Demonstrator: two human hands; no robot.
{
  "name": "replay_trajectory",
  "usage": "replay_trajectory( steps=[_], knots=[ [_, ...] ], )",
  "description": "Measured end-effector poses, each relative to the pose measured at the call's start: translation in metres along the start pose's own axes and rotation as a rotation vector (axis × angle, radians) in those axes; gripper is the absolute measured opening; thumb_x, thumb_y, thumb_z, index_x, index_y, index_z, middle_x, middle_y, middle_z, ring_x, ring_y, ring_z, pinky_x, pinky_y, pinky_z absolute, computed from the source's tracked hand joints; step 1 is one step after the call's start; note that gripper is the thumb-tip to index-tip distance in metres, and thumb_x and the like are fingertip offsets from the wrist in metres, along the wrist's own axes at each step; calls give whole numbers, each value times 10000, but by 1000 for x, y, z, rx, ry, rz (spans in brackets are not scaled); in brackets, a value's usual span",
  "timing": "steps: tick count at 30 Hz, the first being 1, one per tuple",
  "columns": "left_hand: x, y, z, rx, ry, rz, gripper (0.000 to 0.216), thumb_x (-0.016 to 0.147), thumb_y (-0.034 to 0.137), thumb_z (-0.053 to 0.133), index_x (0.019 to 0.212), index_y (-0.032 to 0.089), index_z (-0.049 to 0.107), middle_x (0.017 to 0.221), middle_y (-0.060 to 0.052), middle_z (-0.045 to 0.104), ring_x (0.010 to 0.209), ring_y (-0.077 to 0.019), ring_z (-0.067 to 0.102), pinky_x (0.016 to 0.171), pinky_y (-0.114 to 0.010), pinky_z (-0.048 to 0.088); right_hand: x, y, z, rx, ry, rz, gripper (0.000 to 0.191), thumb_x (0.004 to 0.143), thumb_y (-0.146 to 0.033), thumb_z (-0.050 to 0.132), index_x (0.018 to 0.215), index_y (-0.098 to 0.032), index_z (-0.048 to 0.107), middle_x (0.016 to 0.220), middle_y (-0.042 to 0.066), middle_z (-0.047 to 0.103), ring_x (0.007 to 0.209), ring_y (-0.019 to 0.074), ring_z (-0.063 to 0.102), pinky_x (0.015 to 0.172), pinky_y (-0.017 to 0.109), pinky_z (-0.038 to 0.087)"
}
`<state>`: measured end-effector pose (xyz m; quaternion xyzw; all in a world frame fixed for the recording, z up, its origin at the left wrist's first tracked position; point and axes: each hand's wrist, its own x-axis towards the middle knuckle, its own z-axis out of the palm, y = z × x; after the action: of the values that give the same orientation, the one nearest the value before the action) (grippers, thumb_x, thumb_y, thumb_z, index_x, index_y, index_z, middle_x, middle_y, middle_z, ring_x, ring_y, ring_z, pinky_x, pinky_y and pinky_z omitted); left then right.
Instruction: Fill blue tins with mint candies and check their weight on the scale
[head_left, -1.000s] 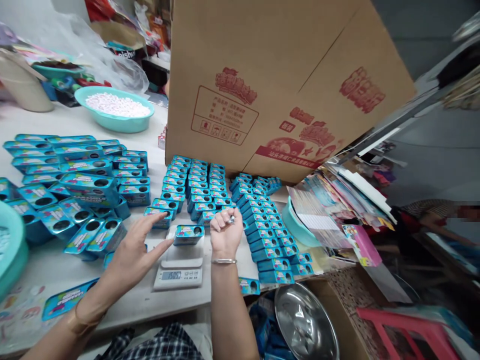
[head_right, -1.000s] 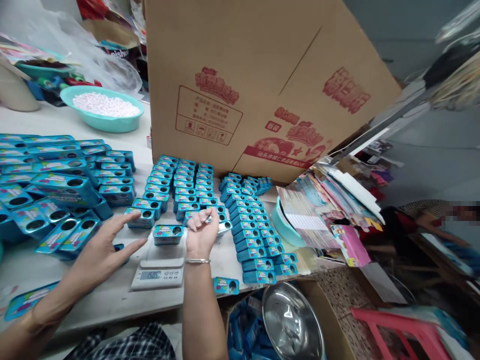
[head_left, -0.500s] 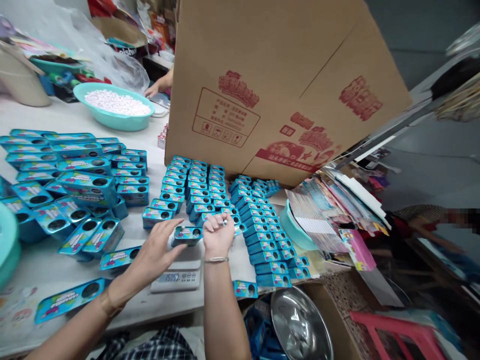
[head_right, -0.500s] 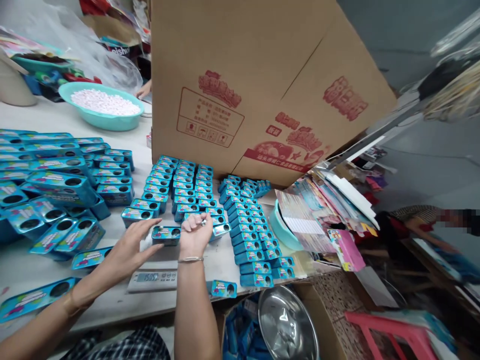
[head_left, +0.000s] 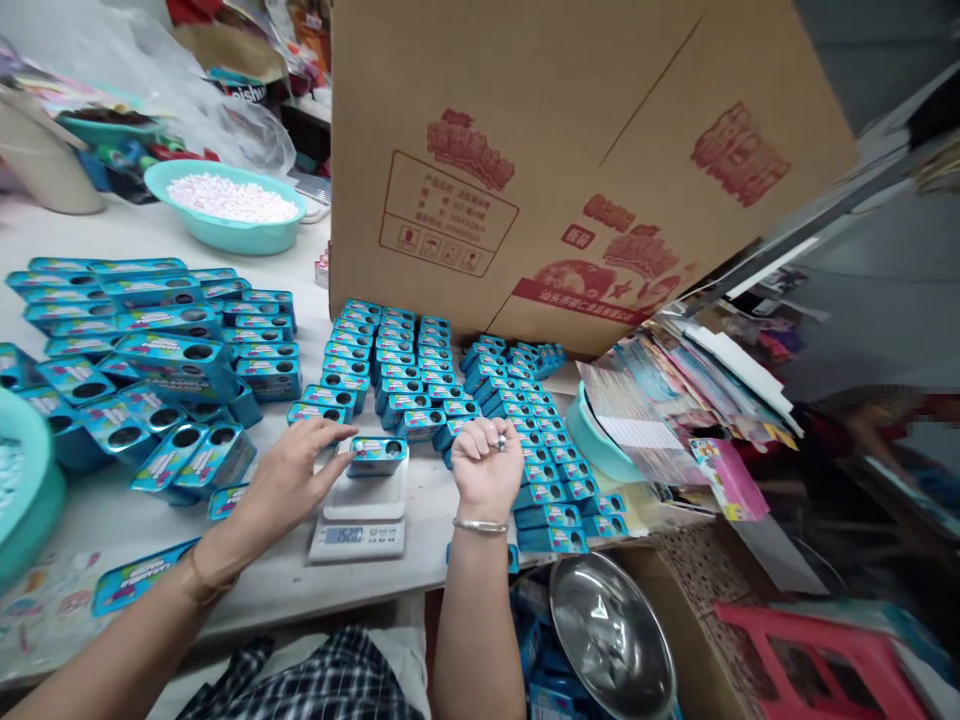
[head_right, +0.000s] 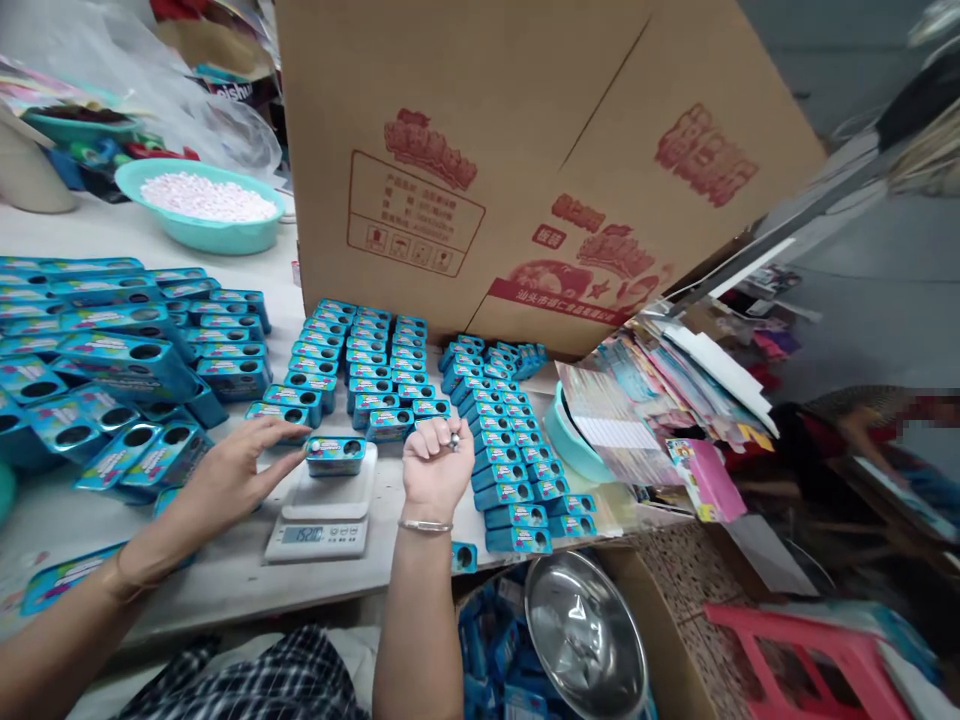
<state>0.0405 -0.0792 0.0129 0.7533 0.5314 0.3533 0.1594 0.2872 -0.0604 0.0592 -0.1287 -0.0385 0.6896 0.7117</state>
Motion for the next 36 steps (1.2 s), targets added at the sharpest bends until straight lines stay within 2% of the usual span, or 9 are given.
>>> replay_trajectory(
  steps=[4, 10, 16, 19, 22, 25, 29, 32, 36],
  knots=[
    [6, 4, 5, 118, -24, 63, 304, 930, 419, 482, 1025, 204, 676, 980, -71, 658, 952, -235, 586, 876, -374, 444, 1, 9, -4, 22, 36, 42, 221, 872, -264, 492, 678, -214, 397, 538, -91, 378, 445, 57, 348, 425, 166, 295],
    [18, 9, 12, 348, -142, 97, 296, 936, 367, 454, 909, 199, 696, 872, -70, 654, 869, -257, 548, 814, -404, 413, 4, 20, -6, 40, 64, 66, 230, 891, -284, 470, 685, -212, 398, 530, -91, 387, 452, 58, 359, 453, 166, 313],
    [27, 10, 14, 488, -190, 130, 279, 926, 350, 460, 898, 211, 701, 846, -72, 664, 883, -276, 557, 810, -416, 394, 8, 32, -12, 24, 128, 104, 255, 920, -304, 408, 682, -211, 397, 525, -90, 379, 444, 61, 353, 456, 165, 300],
    [31, 13, 14, 533, -221, 140, 280, 928, 328, 454, 888, 212, 706, 836, -76, 670, 887, -285, 561, 804, -423, 389, 11, 41, -13, 43, 201, 129, 270, 934, -313, 388, 687, -208, 409, 517, -94, 380, 442, 61, 359, 481, 175, 342],
    [36, 18, 16, 503, -217, 153, 297, 938, 305, 431, 896, 211, 710, 842, -78, 678, 884, -282, 566, 795, -418, 390, 12, 51, -10, 65, 296, 144, 280, 939, -330, 400, 688, -207, 424, 516, -95, 398, 453, 65, 392, 548, 215, 426],
    [41, 25, 23, 362, -181, 164, 307, 955, 314, 409, 936, 207, 696, 880, -69, 690, 882, -254, 575, 802, -396, 403, 13, 60, -6, 33, 348, 129, 293, 938, -342, 405, 679, -208, 436, 518, -92, 409, 476, 77, 429, 628, 268, 481],
    [44, 27, 33, 209, -183, 136, 234, 921, 320, 475, 962, 213, 679, 930, -56, 706, 919, -245, 586, 842, -390, 417, 13, 68, -1, -33, 332, 70, 301, 933, -330, 413, 659, -208, 427, 522, -85, 399, 487, 81, 425, 578, 241, 435],
    [43, 24, 32, 147, -172, 85, 219, 892, 328, 498, 950, 211, 674, 935, -61, 708, 926, -249, 603, 854, -394, 432, 13, 71, 0, -73, 317, 16, 278, 919, -324, 447, 666, -210, 428, 529, -88, 386, 487, 78, 409, 543, 219, 399],
    [39, 19, 19, 49, -86, 30, 257, 881, 381, 494, 977, 210, 661, 978, -68, 709, 949, -247, 616, 870, -389, 449, 12, 69, 0, -110, 319, 0, 264, 902, -340, 462, 671, -221, 422, 535, -94, 388, 507, 82, 436, 641, 255, 476]
  ],
)
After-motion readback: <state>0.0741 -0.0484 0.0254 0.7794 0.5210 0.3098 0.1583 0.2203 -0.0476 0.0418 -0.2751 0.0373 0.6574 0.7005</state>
